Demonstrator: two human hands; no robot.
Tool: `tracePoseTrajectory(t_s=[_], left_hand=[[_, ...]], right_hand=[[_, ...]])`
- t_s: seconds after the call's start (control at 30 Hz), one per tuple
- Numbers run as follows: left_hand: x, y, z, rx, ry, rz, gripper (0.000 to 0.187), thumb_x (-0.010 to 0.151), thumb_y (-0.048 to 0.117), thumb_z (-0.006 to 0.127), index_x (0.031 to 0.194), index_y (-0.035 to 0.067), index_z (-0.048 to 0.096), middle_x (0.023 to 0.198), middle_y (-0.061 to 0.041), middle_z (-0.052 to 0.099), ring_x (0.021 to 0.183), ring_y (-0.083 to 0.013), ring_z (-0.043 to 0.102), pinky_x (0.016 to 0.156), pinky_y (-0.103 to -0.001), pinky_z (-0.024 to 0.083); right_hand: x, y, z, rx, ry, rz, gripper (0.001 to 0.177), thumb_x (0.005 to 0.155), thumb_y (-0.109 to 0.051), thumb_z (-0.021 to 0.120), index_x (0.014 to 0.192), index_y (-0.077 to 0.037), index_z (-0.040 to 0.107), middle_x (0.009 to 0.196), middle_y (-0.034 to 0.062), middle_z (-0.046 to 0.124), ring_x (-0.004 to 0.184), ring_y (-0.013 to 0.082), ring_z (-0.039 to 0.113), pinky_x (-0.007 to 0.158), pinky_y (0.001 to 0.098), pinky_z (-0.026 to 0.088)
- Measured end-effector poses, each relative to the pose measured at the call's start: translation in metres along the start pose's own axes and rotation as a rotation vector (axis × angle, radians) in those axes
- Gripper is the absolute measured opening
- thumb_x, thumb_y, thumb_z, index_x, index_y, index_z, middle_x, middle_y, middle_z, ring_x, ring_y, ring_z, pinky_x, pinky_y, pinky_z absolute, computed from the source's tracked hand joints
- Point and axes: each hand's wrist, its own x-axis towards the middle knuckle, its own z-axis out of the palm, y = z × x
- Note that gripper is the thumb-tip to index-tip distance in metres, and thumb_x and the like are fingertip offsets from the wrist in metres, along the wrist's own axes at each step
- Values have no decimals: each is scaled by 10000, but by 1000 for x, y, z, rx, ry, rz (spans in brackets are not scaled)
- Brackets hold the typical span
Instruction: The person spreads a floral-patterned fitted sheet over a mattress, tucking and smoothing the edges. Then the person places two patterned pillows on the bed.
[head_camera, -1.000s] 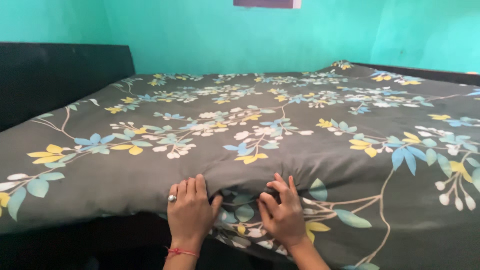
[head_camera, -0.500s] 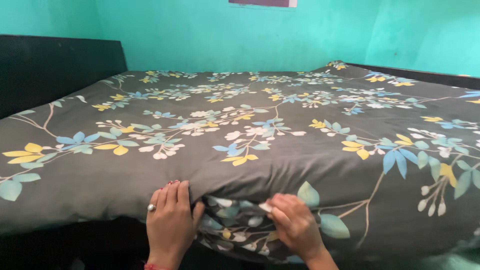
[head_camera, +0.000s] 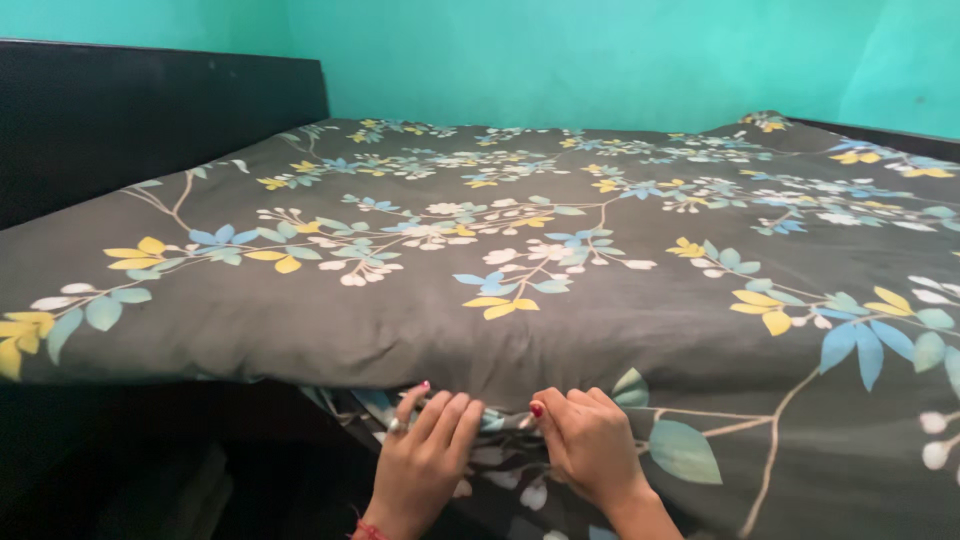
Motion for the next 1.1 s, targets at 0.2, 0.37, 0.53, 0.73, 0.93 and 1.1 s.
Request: tracePoseTrajectory(t_s=[0.2,0.37,0.53,0.73,0.93,1.1], left_hand=[[-35,1,13,12,28,75,337,869,174,621,1177,53,687,1186,-70,673,1181,-233,620,1089,-478,417],[-34,5,10,-10,41,26,325,848,196,642,1158,104,673,1233,-115,641,1256,-296,555,1113,-538,377],[-18,9,-11,-98,-40,-96,298,773,232,706,1061,169,660,1183,-120,629,1304,-347,519,1104,-655,283],[-5,-4,-35,-72,3,-95,252,910,201,683,1138,104,642,1210,-68,643,1302,-260,546,1177,-639,265],[4,-15,-55,-29,-90,-257,354,880,198,665,1209,73,621,1345,-98,625,1341,-291,481,1152,-631,272],[-12,-27,-73,135,-30,-306,692,692,157,656,1374,246,580,1504,-128,487,1425,-419,332,1098,-651,268]], right_hand=[[8,-7,-10,-42,-188,268,292,963,-359,621,798,-130,691,701,34,688,698,311,682,621,440,512],[47,-22,-2,-85,33,22,321,863,-426,708,999,-135,718,916,41,717,912,267,688,796,415,539],[99,-29,25,-62,-46,-200,724,749,-571,773,1256,-69,654,1247,124,689,1168,311,632,1021,510,429],[114,-18,25,-77,-341,-67,697,783,-576,755,1292,-119,623,1179,134,719,1099,345,666,926,479,519],[139,-25,33,-251,-497,-55,572,750,-338,740,1267,-149,581,1014,122,730,973,359,708,810,501,564],[141,-26,51,-376,-255,-51,546,732,-138,667,1272,-143,588,1028,90,711,920,345,716,726,510,578]])
